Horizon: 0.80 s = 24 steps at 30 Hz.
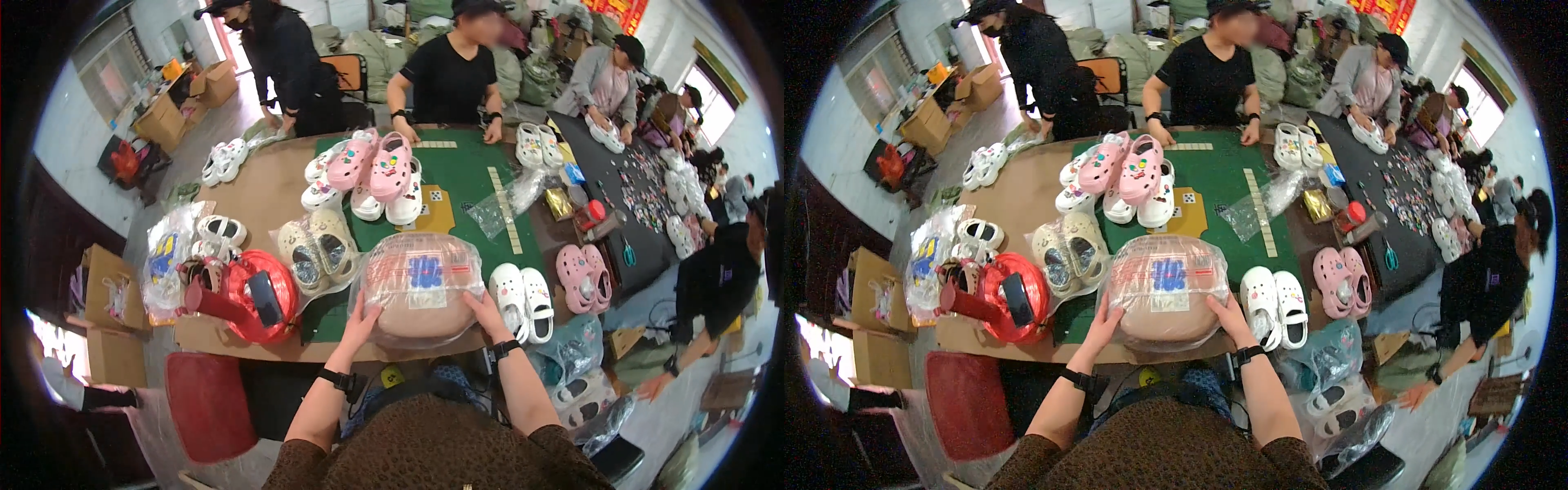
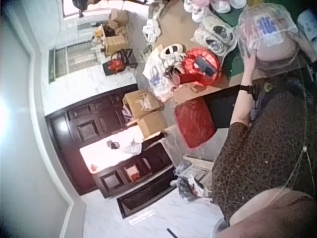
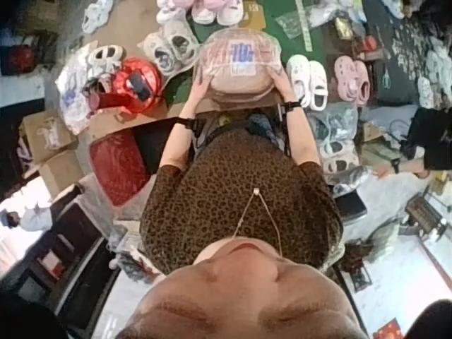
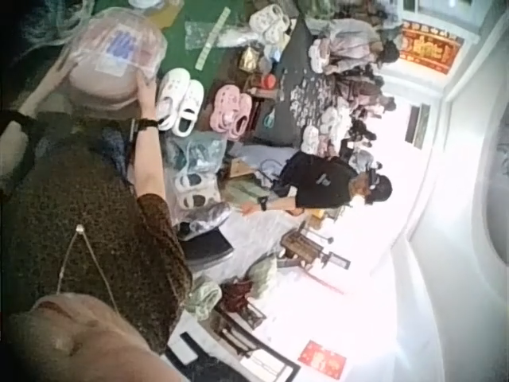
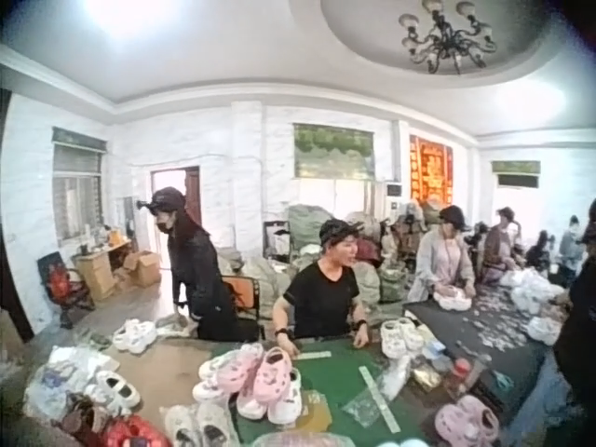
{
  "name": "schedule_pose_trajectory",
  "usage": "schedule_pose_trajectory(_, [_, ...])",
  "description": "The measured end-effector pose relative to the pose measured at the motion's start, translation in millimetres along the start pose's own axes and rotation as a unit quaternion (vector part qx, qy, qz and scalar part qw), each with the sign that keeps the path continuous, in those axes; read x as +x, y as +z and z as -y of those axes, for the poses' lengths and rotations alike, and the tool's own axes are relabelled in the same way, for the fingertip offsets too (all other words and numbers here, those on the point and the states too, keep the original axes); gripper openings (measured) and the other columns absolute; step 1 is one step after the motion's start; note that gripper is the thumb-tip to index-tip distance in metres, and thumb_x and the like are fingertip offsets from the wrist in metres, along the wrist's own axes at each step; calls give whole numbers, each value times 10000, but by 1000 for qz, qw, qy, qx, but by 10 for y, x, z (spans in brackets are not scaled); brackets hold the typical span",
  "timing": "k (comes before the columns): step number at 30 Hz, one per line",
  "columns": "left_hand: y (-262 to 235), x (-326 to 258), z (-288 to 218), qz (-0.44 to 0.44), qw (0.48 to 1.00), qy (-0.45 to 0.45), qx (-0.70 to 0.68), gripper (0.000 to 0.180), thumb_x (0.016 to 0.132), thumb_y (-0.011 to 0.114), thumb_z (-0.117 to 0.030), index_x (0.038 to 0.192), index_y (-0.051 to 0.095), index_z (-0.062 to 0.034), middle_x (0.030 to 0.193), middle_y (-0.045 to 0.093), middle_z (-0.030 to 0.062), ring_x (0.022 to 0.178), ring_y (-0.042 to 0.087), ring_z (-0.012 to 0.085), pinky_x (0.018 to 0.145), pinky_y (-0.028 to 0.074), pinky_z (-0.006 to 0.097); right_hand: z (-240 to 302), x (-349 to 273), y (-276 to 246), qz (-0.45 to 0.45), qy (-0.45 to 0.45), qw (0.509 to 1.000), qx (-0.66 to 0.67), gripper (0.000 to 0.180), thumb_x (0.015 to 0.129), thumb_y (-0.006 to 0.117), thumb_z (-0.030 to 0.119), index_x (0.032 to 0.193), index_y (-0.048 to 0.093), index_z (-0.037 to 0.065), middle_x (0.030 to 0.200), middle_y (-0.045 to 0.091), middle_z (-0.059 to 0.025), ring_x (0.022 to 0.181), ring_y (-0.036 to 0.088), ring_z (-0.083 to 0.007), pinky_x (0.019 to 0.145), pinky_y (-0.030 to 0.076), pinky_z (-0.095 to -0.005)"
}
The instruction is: Packaging finished shoes into plastic bags and containers.
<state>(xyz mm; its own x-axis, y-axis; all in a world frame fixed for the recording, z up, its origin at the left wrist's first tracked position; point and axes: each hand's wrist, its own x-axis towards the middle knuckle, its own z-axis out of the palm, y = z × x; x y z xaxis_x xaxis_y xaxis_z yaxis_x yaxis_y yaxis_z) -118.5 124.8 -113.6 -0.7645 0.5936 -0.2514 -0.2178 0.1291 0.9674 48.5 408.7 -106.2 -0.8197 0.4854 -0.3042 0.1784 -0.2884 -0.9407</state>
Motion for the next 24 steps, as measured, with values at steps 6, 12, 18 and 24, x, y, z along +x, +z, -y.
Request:
schedule_pose_trajectory(6, [297, -207, -478, -178, 870, -52, 457, 898, 771, 667, -538, 1470, 293, -115, 1508, 222, 273, 1359, 221, 510, 1090, 203, 607, 112, 178, -239, -105, -80, 906, -402, 921, 721, 789, 339, 1401, 324, -72, 1397, 413, -249, 1300, 397, -365, 1077, 323, -398])
schedule_pose_trajectory(12, [623, -307, -894, -114, 790, 121, 590, 956, 726, 681, -607, 1494, 255, -229, 1564, 75, 215, 1391, 134, 508, 1086, 175, 637, 765, -22, 589, -100, -286, 782, -544, 818, 809, 665, 466, 1445, 342, 65, 1510, 268, -197, 1415, 167, -399, 1114, 161, -575])
schedule_pose_trajectory(18, [477, -168, -523, -35, 865, 120, 486, 936, 720, 716, -576, 1491, 276, -279, 1564, 25, 236, 1411, 128, 476, 1116, 230, 516, 468, 179, 595, -17, -287, 724, -627, 741, 852, 566, 537, 1427, 388, 107, 1536, 247, -162, 1435, 143, -372, 1102, 120, -621])
schedule_pose_trajectory(24, [-241, 125, -672, -316, 921, 99, 206, 416, 780, 717, -326, 1097, 659, -62, 1053, 667, 168, 1028, 623, 280, 879, 479, 362, 410, 203, 611, -30, -292, 727, -621, 732, 815, 615, 506, 1395, 424, 101, 1515, 288, -165, 1423, 184, -365, 1106, 114, -612])
